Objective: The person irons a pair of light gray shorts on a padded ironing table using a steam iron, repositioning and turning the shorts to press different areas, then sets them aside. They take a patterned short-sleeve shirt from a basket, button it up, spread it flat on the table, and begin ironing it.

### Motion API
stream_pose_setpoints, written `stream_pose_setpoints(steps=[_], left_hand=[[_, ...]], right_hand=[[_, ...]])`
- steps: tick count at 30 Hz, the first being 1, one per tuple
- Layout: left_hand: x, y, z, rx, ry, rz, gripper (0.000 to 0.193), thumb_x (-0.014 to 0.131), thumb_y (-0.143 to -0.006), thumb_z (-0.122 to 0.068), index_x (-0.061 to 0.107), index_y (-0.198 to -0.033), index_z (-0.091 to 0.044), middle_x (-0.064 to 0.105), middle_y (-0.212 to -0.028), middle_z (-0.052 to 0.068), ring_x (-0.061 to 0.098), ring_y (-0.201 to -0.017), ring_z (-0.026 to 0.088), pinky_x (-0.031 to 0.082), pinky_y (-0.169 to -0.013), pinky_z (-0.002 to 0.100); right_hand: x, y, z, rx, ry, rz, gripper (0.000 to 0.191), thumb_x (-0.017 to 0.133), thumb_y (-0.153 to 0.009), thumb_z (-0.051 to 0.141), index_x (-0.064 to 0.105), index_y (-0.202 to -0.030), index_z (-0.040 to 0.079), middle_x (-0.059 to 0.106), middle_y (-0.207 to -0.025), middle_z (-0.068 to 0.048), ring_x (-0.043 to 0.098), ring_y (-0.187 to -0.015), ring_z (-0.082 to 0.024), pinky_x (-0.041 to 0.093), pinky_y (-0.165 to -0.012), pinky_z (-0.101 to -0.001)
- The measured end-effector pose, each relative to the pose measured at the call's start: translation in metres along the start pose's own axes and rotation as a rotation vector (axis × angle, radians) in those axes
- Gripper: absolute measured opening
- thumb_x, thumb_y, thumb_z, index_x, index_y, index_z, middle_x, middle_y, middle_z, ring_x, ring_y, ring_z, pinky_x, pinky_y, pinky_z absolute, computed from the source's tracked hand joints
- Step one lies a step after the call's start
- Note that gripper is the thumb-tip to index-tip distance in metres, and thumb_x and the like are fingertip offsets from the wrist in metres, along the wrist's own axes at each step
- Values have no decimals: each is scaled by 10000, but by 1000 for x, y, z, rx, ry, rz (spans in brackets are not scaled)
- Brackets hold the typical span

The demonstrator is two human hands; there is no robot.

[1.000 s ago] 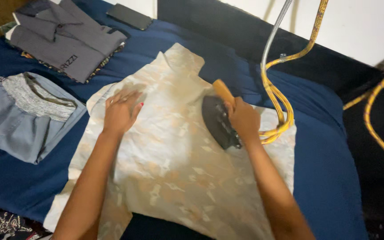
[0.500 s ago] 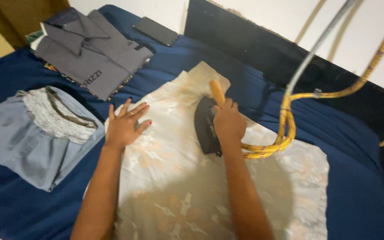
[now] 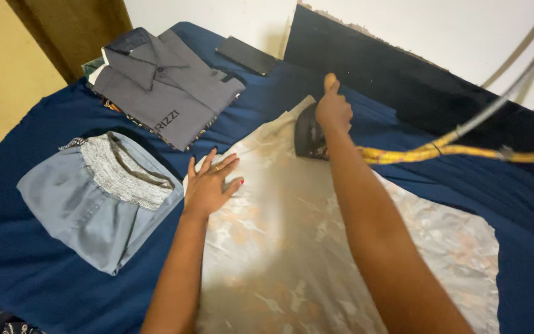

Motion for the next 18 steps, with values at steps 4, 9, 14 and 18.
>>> stream_pose_setpoints(steps=[4,9,14,18], left_hand=[[-2,-1,0,-25,-17,-2,527,665,-882,-487,668,-1351,-247,552,-1494,-123,352,-1488,255,147,-1179,675],[1,-6,2,-73,-7,25,545,682,-849,-482,673,-1341,-250,560,-1476,-133,369,-1465,247,146,-1170,669],[-5,-6,0,-61,-17,1,541,685,-848,-477,673,-1341,-255,566,-1472,-121,374,-1466,242,153,-1173,661],[-26,-13,12,-54,-30,1,555,683,-858,-488,659,-1358,-249,565,-1474,-119,370,-1471,248,148,-1176,664]], right_hand=[[1,-3,4,-155,-62,65,748,623,-882,131,316,-1565,111,645,-1199,-317,626,-1128,-505,499,-938,-578],[-15,22,4,-478,-122,170,683,612,-887,119,437,-1547,105,643,-1258,-295,622,-1161,-472,497,-967,-520],[-46,108,8,-864,-214,133,671,661,-838,112,488,-1487,102,662,-1226,-305,636,-1132,-485,503,-932,-496],[-48,153,3,-540,-115,312,799,674,-870,196,358,-1604,222,674,-1239,-237,627,-1150,-415,484,-984,-481]])
Point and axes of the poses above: each hand's wrist, its own y-axis away from the middle knuckle, its own x-axis out of the palm, z = x × y, the point moved 8 cm from there along -y, towards the middle knuckle
